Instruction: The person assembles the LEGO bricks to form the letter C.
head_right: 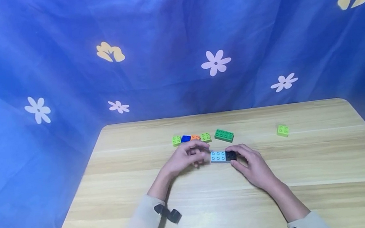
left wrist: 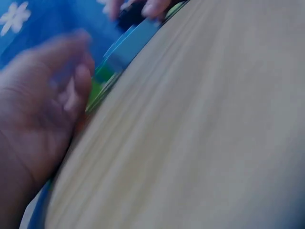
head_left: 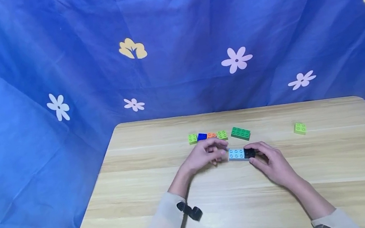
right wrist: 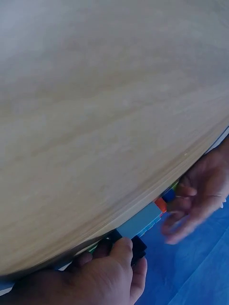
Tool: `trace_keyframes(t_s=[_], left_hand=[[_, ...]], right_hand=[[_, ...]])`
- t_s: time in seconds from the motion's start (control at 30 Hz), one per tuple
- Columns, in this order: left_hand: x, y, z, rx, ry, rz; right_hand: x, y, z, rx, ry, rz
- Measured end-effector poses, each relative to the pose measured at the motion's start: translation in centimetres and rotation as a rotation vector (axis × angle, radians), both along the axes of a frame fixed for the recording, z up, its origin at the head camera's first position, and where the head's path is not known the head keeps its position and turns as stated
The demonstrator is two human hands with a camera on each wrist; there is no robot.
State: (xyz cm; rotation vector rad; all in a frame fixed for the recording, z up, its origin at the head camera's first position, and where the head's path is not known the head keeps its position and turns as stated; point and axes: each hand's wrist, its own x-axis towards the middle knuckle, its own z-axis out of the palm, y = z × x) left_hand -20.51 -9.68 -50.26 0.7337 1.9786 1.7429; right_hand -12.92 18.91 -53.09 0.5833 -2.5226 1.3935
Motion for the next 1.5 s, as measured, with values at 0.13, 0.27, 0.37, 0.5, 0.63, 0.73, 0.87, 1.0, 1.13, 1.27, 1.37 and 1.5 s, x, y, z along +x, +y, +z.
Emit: trace_keyframes(t_s=[0.13,0.27,0.37,0.5,0.63,0.73,0.87,1.0,1.13,1.27,1.37,1.5], left_hand=[[-0.6,-2.5,0.4,0.330,-0.099,0.107],[-1.5,-5.4,0.4,0.438,0.040,0.391],[-2.2,-7.3,0.2,0.243,0.191,0.549],[-2.8,-8.6,0.0,-0.089,0.269,0.503],[-2.8,-8.4,-0.1,-0.252,0.281,0.420],[-2.7,-8.1,-0.3,-0.339,0.332,0.430],[-2.7,-8.0,-0.6,-0.319,0.343,0.443],[-2.2,-8.5,-0.6,-0.154,0.271,0.451],[-1.2,-8.7,-0.7,-0.010,0.215,0.436],[0.3,-7.4,-0.4,0.083,0.156,0.409],[1.5,-5.4,-0.1,0.110,0.087,0.379],[2.5,-2.2,0.0,0.069,0.043,0.317]], right_hand=[[0.1,0.0,0.1,-0.002,-0.004,-0.006],[0.3,-0.1,0.3,0.000,-0.020,-0.003],[0.3,-0.2,0.4,-0.005,-0.031,-0.001],[0.2,-0.2,0.5,-0.017,-0.036,0.000],[0.1,-0.2,0.6,-0.016,-0.031,0.004],[0.0,-0.2,0.7,0.005,-0.024,-0.002],[-0.1,-0.1,0.8,0.038,-0.001,-0.016],[-0.1,-0.2,0.6,0.038,0.014,-0.015],[0.1,-0.4,0.4,0.037,0.019,-0.027],[0.1,-0.5,0.3,0.045,0.013,-0.040],[0.1,-0.5,0.4,0.029,-0.007,-0.038],[0.1,-0.3,0.5,-0.005,-0.034,-0.038]])
